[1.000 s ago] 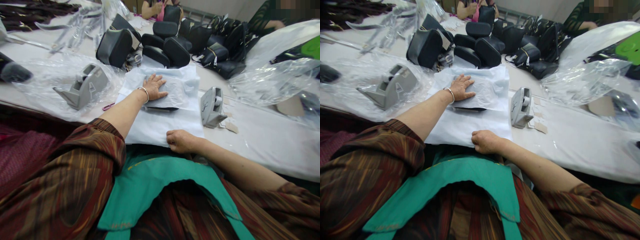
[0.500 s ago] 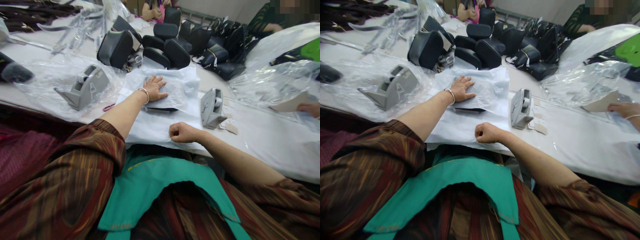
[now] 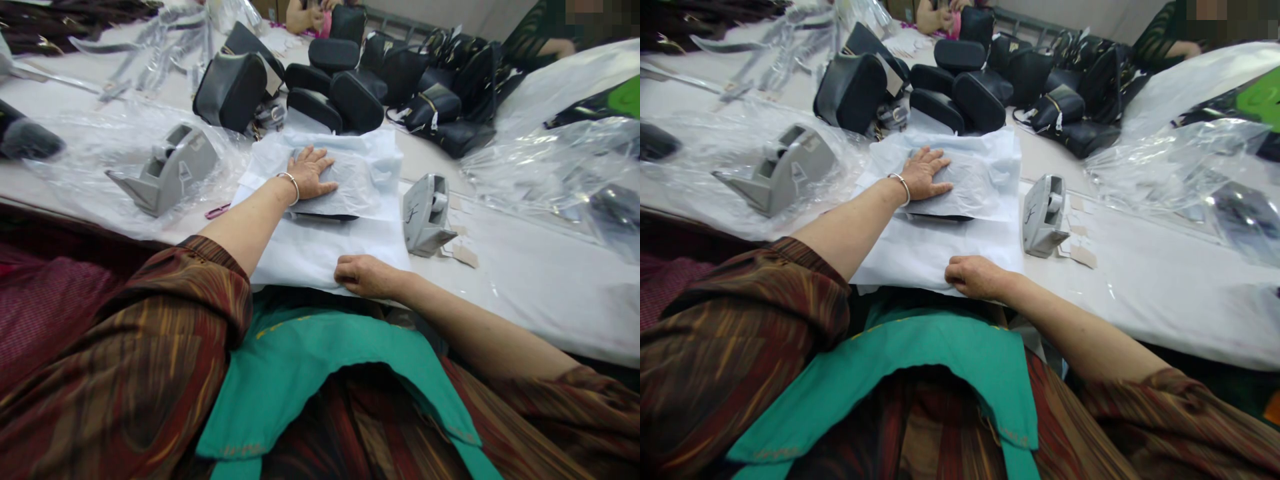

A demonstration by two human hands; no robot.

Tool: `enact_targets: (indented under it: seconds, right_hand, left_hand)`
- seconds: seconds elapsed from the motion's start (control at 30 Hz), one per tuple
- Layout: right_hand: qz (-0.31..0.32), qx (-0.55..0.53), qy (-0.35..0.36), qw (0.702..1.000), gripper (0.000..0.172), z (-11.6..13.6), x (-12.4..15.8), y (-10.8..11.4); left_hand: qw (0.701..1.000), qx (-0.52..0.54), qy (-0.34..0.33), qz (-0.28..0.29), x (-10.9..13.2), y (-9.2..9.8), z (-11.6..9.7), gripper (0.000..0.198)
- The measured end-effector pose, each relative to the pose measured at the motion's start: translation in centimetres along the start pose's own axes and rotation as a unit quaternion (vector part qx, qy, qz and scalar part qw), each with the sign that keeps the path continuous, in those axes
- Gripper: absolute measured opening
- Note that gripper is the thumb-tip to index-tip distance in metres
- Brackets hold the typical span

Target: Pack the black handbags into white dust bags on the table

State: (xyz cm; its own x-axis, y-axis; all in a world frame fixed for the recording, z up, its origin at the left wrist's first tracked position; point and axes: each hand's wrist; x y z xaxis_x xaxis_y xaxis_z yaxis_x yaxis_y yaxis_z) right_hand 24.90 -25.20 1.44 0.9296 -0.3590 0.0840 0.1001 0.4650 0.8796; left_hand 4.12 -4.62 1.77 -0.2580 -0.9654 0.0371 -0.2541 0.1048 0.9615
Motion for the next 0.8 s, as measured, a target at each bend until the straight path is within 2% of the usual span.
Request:
enact_targets:
  seconds: [0.2,0.57,0.8]
  right_hand:
    - [0.002,0.012,0.010,1.000,0.019,0.5,0.1,0.0]
    - [0.050,0.071,-0.042,0.995,0.016,1.6,-0.6,0.5]
    - [0.066,0.061,-0.050,0.995,0.017,1.8,-1.0,0.8]
  left_hand:
    - [1.000,0.004,0.000,0.002,-0.1,-0.1,0.1,0.087]
    - [1.000,0.009,0.002,0.002,0.1,0.1,0.0,0.087]
    - [1.000,0.001,0.006,0.003,0.5,0.3,-0.3,0.087]
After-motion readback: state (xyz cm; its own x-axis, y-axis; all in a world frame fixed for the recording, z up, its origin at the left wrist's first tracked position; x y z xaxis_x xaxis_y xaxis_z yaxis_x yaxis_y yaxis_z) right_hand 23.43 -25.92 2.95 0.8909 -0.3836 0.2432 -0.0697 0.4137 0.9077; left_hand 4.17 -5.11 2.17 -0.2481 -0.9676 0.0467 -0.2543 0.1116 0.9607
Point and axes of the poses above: each hand's wrist, its own x-axis away from the middle knuckle, its own y-axis out of the back of the hand, z = x × y, and after that the axes turned 14 degrees about y, right-handed
